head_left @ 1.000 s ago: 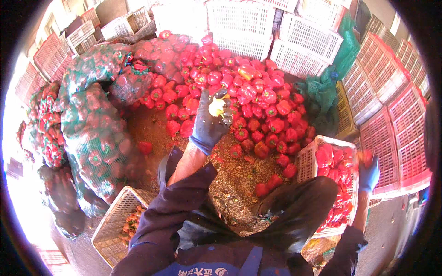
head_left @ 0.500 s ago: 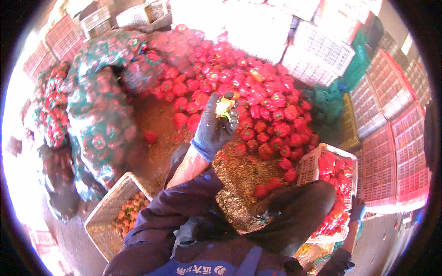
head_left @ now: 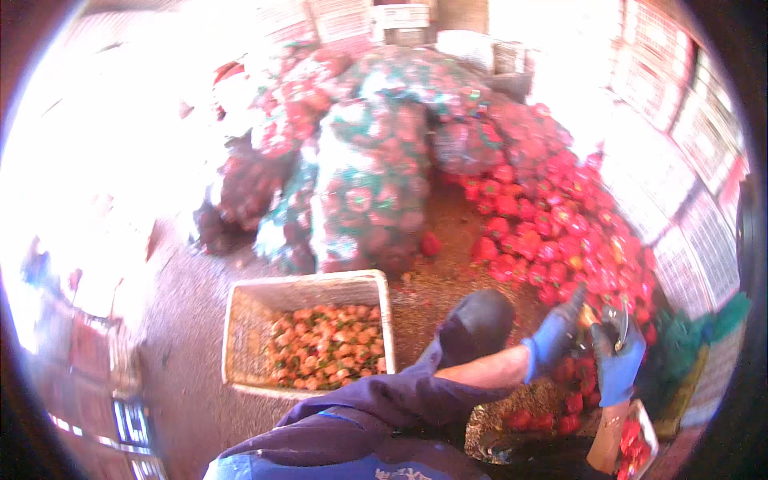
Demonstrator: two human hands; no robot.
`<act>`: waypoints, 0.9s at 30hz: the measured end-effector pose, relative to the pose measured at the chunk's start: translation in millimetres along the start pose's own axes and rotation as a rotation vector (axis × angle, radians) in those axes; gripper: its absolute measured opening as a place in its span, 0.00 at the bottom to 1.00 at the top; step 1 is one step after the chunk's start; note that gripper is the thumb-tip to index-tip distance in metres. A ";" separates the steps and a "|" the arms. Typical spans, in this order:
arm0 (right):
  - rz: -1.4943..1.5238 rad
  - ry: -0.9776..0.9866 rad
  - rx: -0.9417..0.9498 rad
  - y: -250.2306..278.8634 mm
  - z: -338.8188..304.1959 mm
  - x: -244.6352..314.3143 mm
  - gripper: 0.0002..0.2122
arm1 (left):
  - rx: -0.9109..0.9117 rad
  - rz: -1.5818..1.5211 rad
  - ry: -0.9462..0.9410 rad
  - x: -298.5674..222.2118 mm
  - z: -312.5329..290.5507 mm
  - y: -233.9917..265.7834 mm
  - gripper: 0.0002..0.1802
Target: The person processes peppers by cutting off the tops using a curved blade and placing the trimmed produce into a white plastic crate.
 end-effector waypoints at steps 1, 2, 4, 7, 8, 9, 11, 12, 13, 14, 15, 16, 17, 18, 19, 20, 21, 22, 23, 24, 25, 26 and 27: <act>-0.056 0.027 0.066 -6.5 2.0 -16.3 0.11 | 0.002 0.024 0.047 -4.5 -8.3 -19.2 0.31; -0.007 -0.002 0.054 -18.1 -0.1 -20.7 0.11 | -0.040 0.002 -0.027 -8.7 -10.6 -13.5 0.31; 0.018 -0.032 0.090 -34.1 -2.6 -22.5 0.10 | -0.110 -0.032 -0.162 -16.3 -13.6 -3.4 0.31; 0.003 -0.021 0.134 -43.3 5.1 -16.5 0.09 | -0.117 -0.023 -0.216 -20.5 -8.8 4.3 0.29; 0.046 -0.016 0.114 -53.2 5.6 -9.8 0.09 | -0.112 -0.089 -0.303 -12.9 -0.2 19.3 0.26; 0.055 -0.028 0.078 -52.5 6.7 -9.5 0.08 | -0.162 -0.040 -0.400 -17.8 2.6 15.3 0.24; 0.049 -0.023 0.019 -56.7 9.4 -9.3 0.07 | -0.264 0.058 -0.594 -27.4 4.6 5.4 0.22; 0.116 -0.077 0.020 -58.0 11.3 -12.4 0.07 | -0.266 0.210 -0.720 -34.9 3.5 0.8 0.18; 0.181 -0.132 0.019 -58.4 12.1 -13.7 0.07 | -0.227 0.272 -0.762 -39.6 1.3 -2.3 0.16; 0.180 -0.148 0.062 -54.2 12.6 -1.4 0.08 | -0.193 0.337 -0.798 -49.7 -5.7 -7.8 0.15; 0.203 -0.133 0.038 -54.3 12.2 -2.1 0.07 | -0.157 0.403 -0.835 -56.9 -9.6 -12.9 0.13; 0.269 -0.199 0.062 -52.5 10.0 1.1 0.07 | -0.174 0.492 -0.899 -63.9 -13.0 -18.9 0.12; 0.337 -0.271 0.093 -50.3 6.8 7.2 0.06 | -0.158 0.677 -0.955 -71.8 -19.2 -17.7 0.13; 0.365 -0.341 0.113 -49.4 1.3 17.9 0.06 | -0.132 0.862 -1.005 -83.0 -28.9 -16.0 0.14; 0.395 -0.411 0.132 -50.7 -4.3 32.8 0.05 | -0.101 1.049 -1.050 -95.1 -36.0 -15.0 0.15; 0.428 -0.491 0.166 -56.6 -7.8 40.6 0.05 | -0.081 1.155 -1.105 -106.9 -40.9 -3.5 0.15; 0.434 -0.498 0.054 -55.5 -5.5 33.2 0.04 | -0.069 1.115 -1.061 -128.6 -53.5 1.7 0.13; 0.396 -0.405 0.080 -42.6 0.2 26.3 0.05 | -0.207 1.136 -1.212 -148.1 -66.6 18.0 0.09; 0.357 -0.366 -0.016 -24.8 8.8 -1.6 0.09 | -0.223 0.818 -0.923 -158.1 -68.2 53.2 0.06; 0.375 -0.443 -0.073 4.8 10.6 -15.6 0.08 | -0.295 1.066 -0.996 -191.1 -93.7 56.4 0.04; 0.230 -0.447 -0.093 47.8 13.3 -47.2 0.12 | -0.321 1.251 -1.143 -212.2 -111.6 76.8 0.07; -0.214 -0.029 -0.148 86.4 11.9 -62.9 0.15 | -0.344 1.245 -1.098 -229.9 -130.9 105.1 0.08; -0.247 -0.001 -0.167 117.7 7.6 -96.5 0.18 | -0.445 1.197 -0.998 -242.7 -152.8 140.5 0.12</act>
Point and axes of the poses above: each hand's wrist, its own z-axis towards the middle knuckle, its own y-axis out of the back of the hand, x = y × z, the point moved 3 cm from there along z, towards the middle knuckle, and after that the axes turned 12 degrees about -y, right-handed, at the moved point
